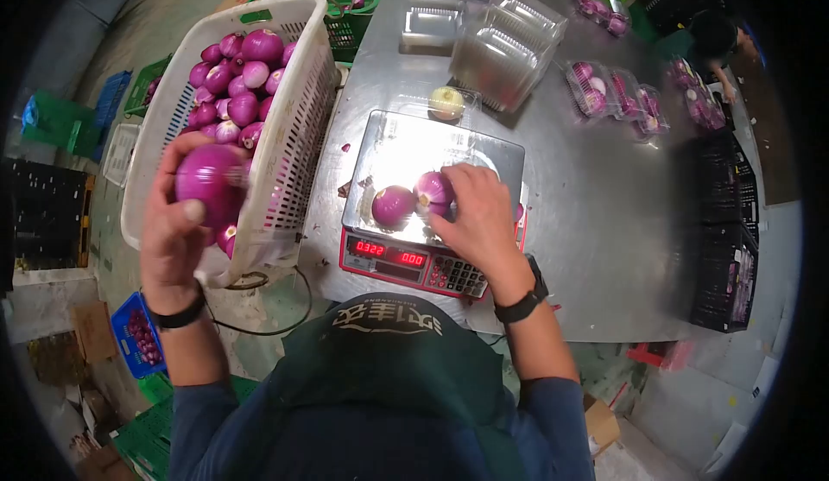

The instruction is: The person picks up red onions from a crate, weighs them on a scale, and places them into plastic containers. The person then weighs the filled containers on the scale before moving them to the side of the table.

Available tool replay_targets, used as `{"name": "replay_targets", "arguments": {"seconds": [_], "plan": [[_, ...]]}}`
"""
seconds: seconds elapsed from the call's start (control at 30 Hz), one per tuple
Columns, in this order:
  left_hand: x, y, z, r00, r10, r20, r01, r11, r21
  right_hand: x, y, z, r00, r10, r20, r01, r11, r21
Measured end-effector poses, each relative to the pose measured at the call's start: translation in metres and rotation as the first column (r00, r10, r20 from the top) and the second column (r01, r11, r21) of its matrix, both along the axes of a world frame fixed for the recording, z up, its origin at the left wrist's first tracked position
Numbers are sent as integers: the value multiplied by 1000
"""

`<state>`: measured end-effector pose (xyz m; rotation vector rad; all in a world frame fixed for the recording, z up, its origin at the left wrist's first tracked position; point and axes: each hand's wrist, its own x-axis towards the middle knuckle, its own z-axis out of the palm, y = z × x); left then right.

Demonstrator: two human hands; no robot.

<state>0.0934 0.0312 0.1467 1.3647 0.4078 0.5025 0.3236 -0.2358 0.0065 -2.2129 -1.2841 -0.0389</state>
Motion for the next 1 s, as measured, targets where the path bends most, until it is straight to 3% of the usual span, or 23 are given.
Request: {"name": "replay_targets", "arguments": {"seconds": [0.13, 0.27, 0.37, 0.43, 0.5, 0.53, 0.63, 0.77, 0.83, 1.0], "plan": [[36, -57, -22, 996, -68, -54, 68, 998, -9, -9, 19, 16, 996, 23, 87, 11, 931, -365], [85, -80, -63, 983, -96, -154, 115, 986, 120, -3, 22, -3, 997, 27, 79, 8, 913, -407], [113, -85, -101, 982, -41, -182, 93, 953, 290, -4, 2, 0, 1000, -27, 9, 28, 998, -55], [123, -90, -116, 960, -54, -274, 134, 949, 284, -4, -10, 5, 989, -87, -121, 84, 996, -25], [130, -92, -138, 959, -35, -282, 167, 873, 459, -4, -18, 0, 979, -113, -172, 127, 989, 70], [132, -94, -147, 958, -25, -286, 182, 822, 540, -5, -22, 3, 974, -106, -202, 107, 994, -6], [135, -102, -155, 969, 67, -239, 155, 585, 796, -12, -27, -13, 991, -131, -18, 131, 991, -5], [140, -107, -149, 895, -9, -447, 276, 796, 538, -12, -27, -16, 988, -138, -63, 140, 989, 43], [134, -107, -158, 920, -49, -388, 276, 783, 557, -10, -26, -16, 983, -119, -140, 129, 990, 64], [118, -110, -154, 926, -72, -371, 324, 657, 680, -13, -26, -20, 984, -134, -118, 151, 978, 142]]}}
